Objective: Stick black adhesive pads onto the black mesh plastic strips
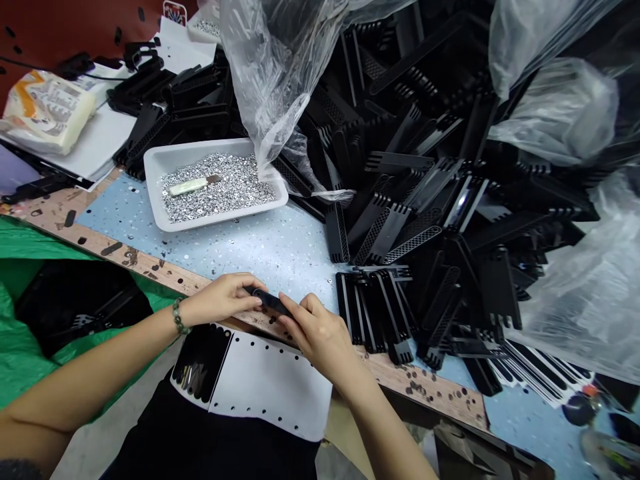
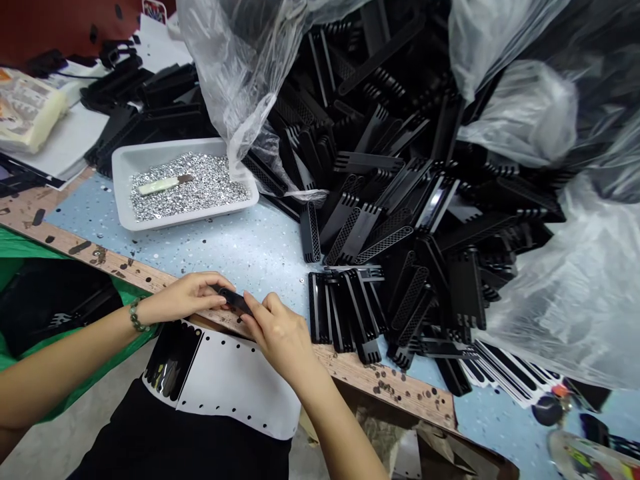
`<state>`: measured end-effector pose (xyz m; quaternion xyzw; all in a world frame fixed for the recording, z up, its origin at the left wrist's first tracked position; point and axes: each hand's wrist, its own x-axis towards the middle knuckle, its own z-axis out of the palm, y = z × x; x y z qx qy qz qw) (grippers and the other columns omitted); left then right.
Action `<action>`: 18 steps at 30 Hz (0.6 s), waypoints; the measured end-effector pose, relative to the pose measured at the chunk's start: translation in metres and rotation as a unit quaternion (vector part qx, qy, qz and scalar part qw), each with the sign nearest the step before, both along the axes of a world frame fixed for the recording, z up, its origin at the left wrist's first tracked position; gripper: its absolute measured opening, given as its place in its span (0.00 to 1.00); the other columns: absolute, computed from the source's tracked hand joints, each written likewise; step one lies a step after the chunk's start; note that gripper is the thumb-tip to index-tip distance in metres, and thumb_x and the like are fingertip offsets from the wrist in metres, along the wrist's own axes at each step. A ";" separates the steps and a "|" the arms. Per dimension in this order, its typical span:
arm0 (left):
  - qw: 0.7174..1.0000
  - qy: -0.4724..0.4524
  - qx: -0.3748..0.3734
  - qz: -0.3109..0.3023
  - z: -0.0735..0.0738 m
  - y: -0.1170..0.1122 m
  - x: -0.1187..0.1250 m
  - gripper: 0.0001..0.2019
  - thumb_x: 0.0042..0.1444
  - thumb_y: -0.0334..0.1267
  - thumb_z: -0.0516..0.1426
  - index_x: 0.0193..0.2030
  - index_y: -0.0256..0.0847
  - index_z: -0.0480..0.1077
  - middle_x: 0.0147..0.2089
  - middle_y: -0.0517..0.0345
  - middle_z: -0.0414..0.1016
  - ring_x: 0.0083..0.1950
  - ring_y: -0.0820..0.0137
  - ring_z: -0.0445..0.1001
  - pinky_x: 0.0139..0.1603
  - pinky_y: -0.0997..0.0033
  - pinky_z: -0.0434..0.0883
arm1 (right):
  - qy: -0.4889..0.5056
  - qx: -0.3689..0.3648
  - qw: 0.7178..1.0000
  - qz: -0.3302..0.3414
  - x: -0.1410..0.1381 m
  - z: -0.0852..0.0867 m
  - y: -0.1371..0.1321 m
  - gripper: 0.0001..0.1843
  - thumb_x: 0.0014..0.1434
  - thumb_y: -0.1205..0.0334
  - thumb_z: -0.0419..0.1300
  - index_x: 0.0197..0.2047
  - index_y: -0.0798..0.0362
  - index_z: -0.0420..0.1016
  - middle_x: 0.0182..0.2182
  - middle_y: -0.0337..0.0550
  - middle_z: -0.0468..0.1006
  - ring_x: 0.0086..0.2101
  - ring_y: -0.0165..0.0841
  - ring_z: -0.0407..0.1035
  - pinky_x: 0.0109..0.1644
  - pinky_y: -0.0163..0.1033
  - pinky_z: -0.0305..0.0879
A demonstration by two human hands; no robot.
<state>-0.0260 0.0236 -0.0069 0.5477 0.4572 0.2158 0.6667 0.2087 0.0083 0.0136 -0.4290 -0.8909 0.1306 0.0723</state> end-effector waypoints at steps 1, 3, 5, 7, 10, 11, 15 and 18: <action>1.000 0.001 -0.001 0.000 0.000 0.000 0.000 0.13 0.58 0.40 0.57 0.48 0.38 0.71 0.38 0.54 0.77 0.37 0.68 0.77 0.36 0.70 0.73 | 0.003 0.005 1.000 0.003 0.000 0.000 0.000 0.21 0.69 0.55 0.46 0.58 0.52 0.69 0.31 0.43 0.70 0.26 0.29 0.65 0.25 0.33 0.60; 1.000 -0.001 0.003 -0.002 -0.001 0.000 0.001 0.13 0.57 0.39 0.58 0.48 0.39 0.71 0.42 0.53 0.77 0.40 0.67 0.78 0.40 0.68 0.74 | 0.012 0.005 1.000 0.006 0.000 0.001 -0.001 0.21 0.69 0.55 0.46 0.58 0.53 0.69 0.31 0.43 0.69 0.26 0.29 0.65 0.25 0.33 0.60; 1.000 0.002 0.012 -0.005 -0.001 0.000 0.001 0.13 0.56 0.37 0.58 0.48 0.39 0.71 0.46 0.52 0.77 0.42 0.66 0.78 0.43 0.67 0.74 | 0.024 -0.004 1.000 0.008 0.002 0.002 -0.002 0.20 0.69 0.55 0.46 0.57 0.53 0.69 0.31 0.42 0.69 0.26 0.28 0.65 0.25 0.33 0.60; 1.000 0.012 0.016 -0.002 -0.001 0.001 0.001 0.12 0.56 0.36 0.58 0.48 0.39 0.72 0.46 0.52 0.77 0.42 0.66 0.78 0.43 0.67 0.74 | 0.042 -0.011 0.999 0.008 0.005 0.002 -0.003 0.20 0.69 0.55 0.46 0.57 0.53 0.69 0.30 0.42 0.68 0.25 0.28 0.65 0.26 0.32 0.61; 1.000 0.022 0.002 -0.003 -0.002 0.002 0.000 0.12 0.57 0.38 0.57 0.48 0.39 0.72 0.43 0.52 0.78 0.41 0.66 0.78 0.41 0.68 0.74 | 0.085 -0.002 0.996 -0.008 0.012 0.002 -0.005 0.18 0.69 0.57 0.48 0.56 0.54 0.70 0.30 0.41 0.67 0.27 0.28 0.66 0.28 0.32 0.64; 1.000 0.021 -0.004 -0.007 -0.003 0.003 -0.001 0.12 0.58 0.39 0.57 0.48 0.40 0.71 0.41 0.53 0.79 0.40 0.66 0.79 0.40 0.68 0.74 | 0.099 0.002 0.995 -0.014 0.014 0.002 -0.006 0.18 0.69 0.58 0.49 0.56 0.54 0.70 0.30 0.41 0.67 0.27 0.28 0.66 0.29 0.32 0.65; 1.000 0.016 -0.005 -0.021 -0.006 0.003 -0.001 0.13 0.58 0.39 0.57 0.49 0.40 0.71 0.39 0.53 0.79 0.39 0.66 0.79 0.39 0.68 0.74 | 0.124 0.000 0.992 -0.017 0.015 0.001 -0.005 0.18 0.68 0.59 0.51 0.57 0.53 0.69 0.30 0.41 0.67 0.28 0.28 0.66 0.30 0.32 0.66; 1.000 0.008 0.011 -0.016 -0.006 0.003 0.000 0.12 0.58 0.37 0.56 0.48 0.40 0.72 0.44 0.52 0.78 0.42 0.66 0.79 0.41 0.69 0.74 | 0.128 -0.025 0.991 -0.011 0.008 -0.001 -0.003 0.18 0.68 0.58 0.50 0.58 0.54 0.69 0.31 0.42 0.67 0.29 0.29 0.67 0.32 0.33 0.67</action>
